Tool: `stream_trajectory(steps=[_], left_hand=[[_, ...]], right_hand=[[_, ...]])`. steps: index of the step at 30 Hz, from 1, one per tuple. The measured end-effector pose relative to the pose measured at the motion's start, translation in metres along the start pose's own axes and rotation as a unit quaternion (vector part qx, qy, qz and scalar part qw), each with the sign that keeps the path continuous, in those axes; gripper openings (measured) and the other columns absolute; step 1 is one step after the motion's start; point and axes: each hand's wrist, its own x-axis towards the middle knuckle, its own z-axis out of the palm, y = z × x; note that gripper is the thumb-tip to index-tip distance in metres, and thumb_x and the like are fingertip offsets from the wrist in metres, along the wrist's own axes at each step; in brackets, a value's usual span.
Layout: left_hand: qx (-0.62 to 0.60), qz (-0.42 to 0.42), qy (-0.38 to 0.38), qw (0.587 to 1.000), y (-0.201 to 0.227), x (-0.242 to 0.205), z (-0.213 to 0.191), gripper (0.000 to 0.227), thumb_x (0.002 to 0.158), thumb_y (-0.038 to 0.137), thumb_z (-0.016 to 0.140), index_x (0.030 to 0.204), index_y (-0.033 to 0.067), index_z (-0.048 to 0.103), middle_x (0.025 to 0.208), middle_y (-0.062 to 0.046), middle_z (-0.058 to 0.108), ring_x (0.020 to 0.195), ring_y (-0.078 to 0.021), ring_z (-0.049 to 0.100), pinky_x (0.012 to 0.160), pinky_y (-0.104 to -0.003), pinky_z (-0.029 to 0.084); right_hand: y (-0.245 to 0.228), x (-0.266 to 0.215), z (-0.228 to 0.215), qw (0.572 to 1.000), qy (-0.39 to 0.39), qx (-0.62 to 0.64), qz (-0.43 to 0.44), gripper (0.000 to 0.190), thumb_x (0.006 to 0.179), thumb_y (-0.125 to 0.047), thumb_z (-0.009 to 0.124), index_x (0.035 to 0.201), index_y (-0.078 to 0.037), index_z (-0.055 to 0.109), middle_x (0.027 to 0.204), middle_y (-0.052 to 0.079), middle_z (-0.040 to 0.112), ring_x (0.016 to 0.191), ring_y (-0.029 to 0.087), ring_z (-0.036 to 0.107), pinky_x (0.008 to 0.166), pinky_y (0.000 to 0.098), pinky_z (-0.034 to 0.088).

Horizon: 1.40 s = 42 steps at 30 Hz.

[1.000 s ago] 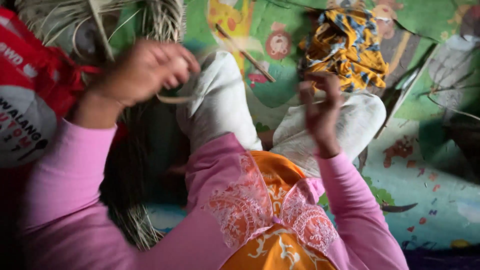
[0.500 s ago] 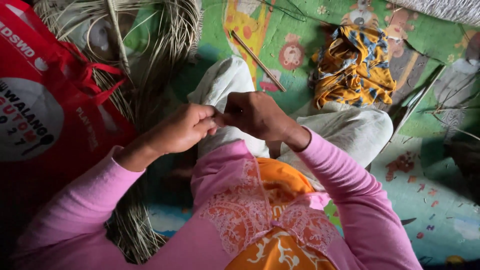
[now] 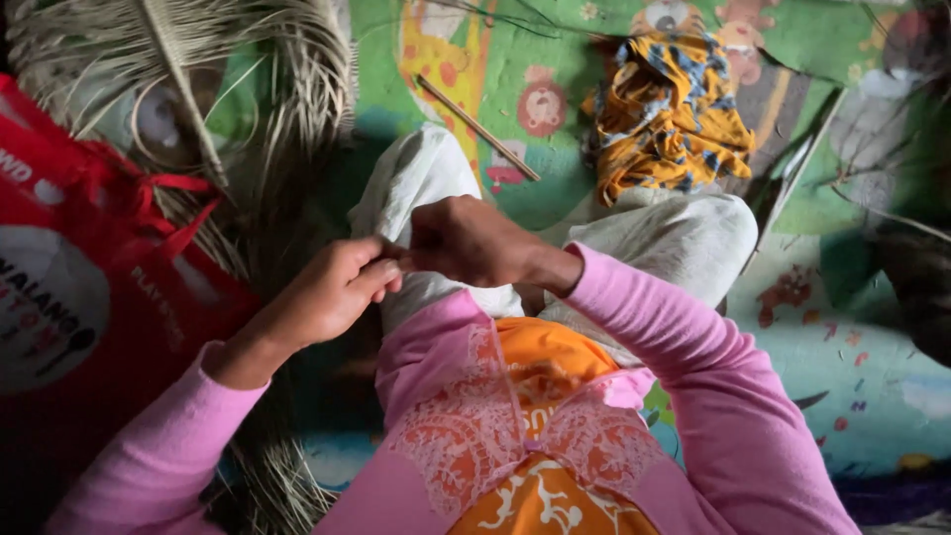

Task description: Bending and shaping thin wooden strips into circular hoops for crafting.

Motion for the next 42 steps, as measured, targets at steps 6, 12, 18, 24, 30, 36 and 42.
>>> stream_trajectory(steps=[6, 12, 18, 24, 30, 36, 42], left_hand=[[0.021, -0.008, 0.033, 0.999, 0.0, -0.007, -0.004, 0.032, 0.101, 0.021, 0.064, 0.073, 0.0069, 0.069, 0.056, -0.003, 0.06, 0.055, -0.0127, 0.056, 0.051, -0.029, 0.05], [-0.078, -0.008, 0.03, 0.996, -0.034, -0.016, -0.01, 0.017, 0.094, 0.011, 0.072, 0.092, -0.0028, 0.081, 0.075, -0.014, 0.076, 0.067, -0.0151, 0.07, 0.059, -0.033, 0.062], [-0.096, -0.026, 0.027, 0.995, -0.035, -0.012, -0.007, 0.02, 0.087, 0.011, 0.079, 0.1, -0.0041, 0.082, 0.071, -0.017, 0.076, 0.059, -0.0172, 0.07, 0.053, -0.034, 0.063], [-0.048, -0.058, 0.015, 0.997, -0.029, -0.01, -0.008, 0.02, 0.088, 0.016, 0.076, 0.102, 0.0032, 0.083, 0.063, -0.01, 0.074, 0.055, -0.0139, 0.069, 0.051, -0.032, 0.06], [-0.042, -0.084, 0.02, 0.995, -0.026, -0.01, -0.018, 0.02, 0.089, 0.017, 0.078, 0.099, 0.0005, 0.083, 0.062, -0.012, 0.075, 0.056, -0.016, 0.068, 0.055, -0.031, 0.06], [-0.001, -0.076, 0.012, 0.997, -0.019, -0.011, -0.025, 0.018, 0.088, 0.022, 0.078, 0.096, 0.0081, 0.085, 0.06, -0.007, 0.075, 0.059, -0.0163, 0.071, 0.058, -0.034, 0.061], [0.025, -0.056, 0.002, 0.998, -0.025, -0.013, -0.029, 0.018, 0.092, 0.027, 0.073, 0.089, 0.0168, 0.087, 0.061, -0.003, 0.074, 0.062, -0.0154, 0.072, 0.064, -0.033, 0.061]], right_hand=[[-0.004, -0.002, 0.002, 1.0, 0.013, -0.012, 0.012, 0.031, 0.085, -0.047, 0.08, 0.08, -0.019, 0.066, 0.067, 0.007, 0.069, 0.069, 0.033, 0.072, 0.067, 0.0414, 0.056], [-0.006, -0.002, 0.006, 0.999, 0.003, -0.033, 0.028, 0.031, 0.083, -0.045, 0.081, 0.079, -0.02, 0.065, 0.068, 0.007, 0.068, 0.071, 0.034, 0.072, 0.066, 0.0424, 0.056], [-0.016, -0.006, 0.002, 0.995, -0.044, -0.074, 0.051, 0.025, 0.088, -0.041, 0.073, 0.083, -0.018, 0.065, 0.073, 0.012, 0.071, 0.078, 0.039, 0.072, 0.073, 0.047, 0.056], [-0.018, -0.005, 0.0, 0.993, -0.065, -0.075, 0.056, 0.022, 0.087, -0.038, 0.074, 0.086, -0.018, 0.067, 0.075, 0.011, 0.072, 0.081, 0.038, 0.073, 0.073, 0.0463, 0.057], [-0.036, 0.004, -0.008, 0.991, -0.079, -0.078, 0.07, 0.024, 0.088, -0.037, 0.071, 0.09, -0.014, 0.068, 0.08, 0.018, 0.073, 0.086, 0.043, 0.072, 0.075, 0.0518, 0.056], [-0.026, 0.014, -0.008, 0.991, -0.099, -0.088, 0.015, 0.02, 0.089, -0.035, 0.069, 0.09, -0.015, 0.066, 0.076, 0.017, 0.072, 0.081, 0.044, 0.072, 0.071, 0.0521, 0.057], [-0.009, 0.035, -0.029, 0.987, -0.156, 0.009, -0.038, 0.024, 0.091, -0.035, 0.073, 0.093, -0.013, 0.066, 0.081, 0.015, 0.073, 0.081, 0.038, 0.074, 0.07, 0.048, 0.057]])
